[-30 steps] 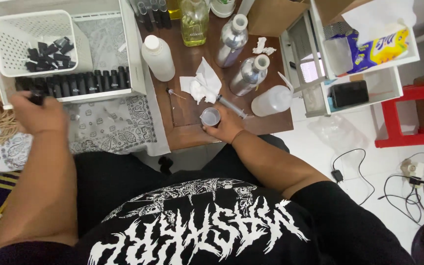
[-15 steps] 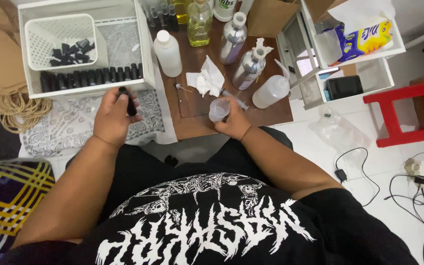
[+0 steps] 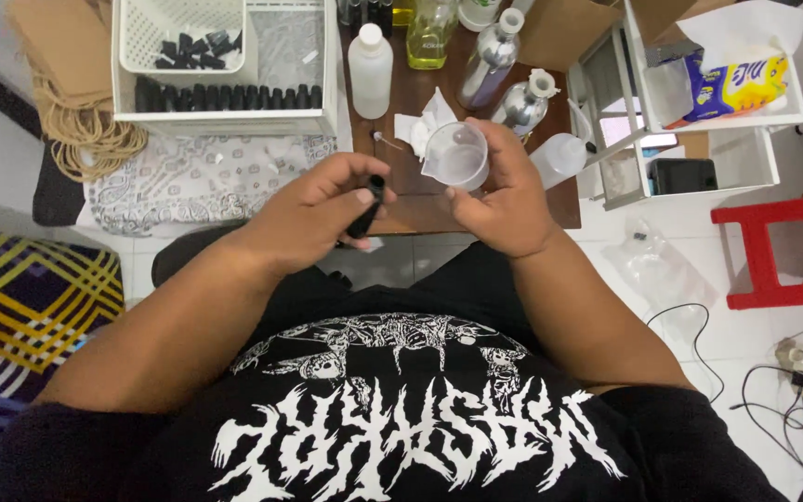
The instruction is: Assembling perfume bottles by filling them with liquid using a syringe and attaching caps and atomizers.
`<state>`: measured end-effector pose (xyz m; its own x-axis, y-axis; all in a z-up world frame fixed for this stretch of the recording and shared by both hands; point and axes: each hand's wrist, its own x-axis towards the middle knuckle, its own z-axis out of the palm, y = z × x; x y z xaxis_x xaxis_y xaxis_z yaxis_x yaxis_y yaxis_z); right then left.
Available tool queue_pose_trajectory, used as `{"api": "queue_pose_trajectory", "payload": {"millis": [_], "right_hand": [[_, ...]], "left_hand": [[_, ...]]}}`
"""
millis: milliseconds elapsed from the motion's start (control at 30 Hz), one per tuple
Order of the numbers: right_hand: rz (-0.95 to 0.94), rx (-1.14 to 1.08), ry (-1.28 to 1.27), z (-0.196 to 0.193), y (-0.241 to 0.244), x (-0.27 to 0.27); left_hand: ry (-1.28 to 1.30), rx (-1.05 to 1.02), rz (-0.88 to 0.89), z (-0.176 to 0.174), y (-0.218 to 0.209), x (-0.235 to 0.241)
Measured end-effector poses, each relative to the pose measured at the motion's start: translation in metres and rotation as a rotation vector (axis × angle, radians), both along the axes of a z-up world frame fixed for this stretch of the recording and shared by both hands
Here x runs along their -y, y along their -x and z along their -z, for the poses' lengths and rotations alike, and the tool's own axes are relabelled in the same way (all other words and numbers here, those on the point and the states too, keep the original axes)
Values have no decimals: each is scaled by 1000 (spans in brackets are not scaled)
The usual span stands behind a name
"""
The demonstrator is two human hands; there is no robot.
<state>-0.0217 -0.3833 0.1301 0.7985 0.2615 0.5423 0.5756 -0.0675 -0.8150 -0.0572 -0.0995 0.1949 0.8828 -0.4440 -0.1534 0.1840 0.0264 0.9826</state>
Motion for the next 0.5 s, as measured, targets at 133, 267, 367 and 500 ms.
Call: {"api": "queue_pose_trajectory", "payload": {"millis": [133,267,367,500], "right_hand": [[78,178,85,-24,14,-13],[79,255,139,-36,23,-18],[52,278,164,-41,26,-17],[56,346,219,-51,28,-16]], "left_hand": [[49,11,41,-3,14,11],[18,29,53,4,17,18],[-29,11,71,-6,20,18],[-17,3,86,-3,21,20]]}}
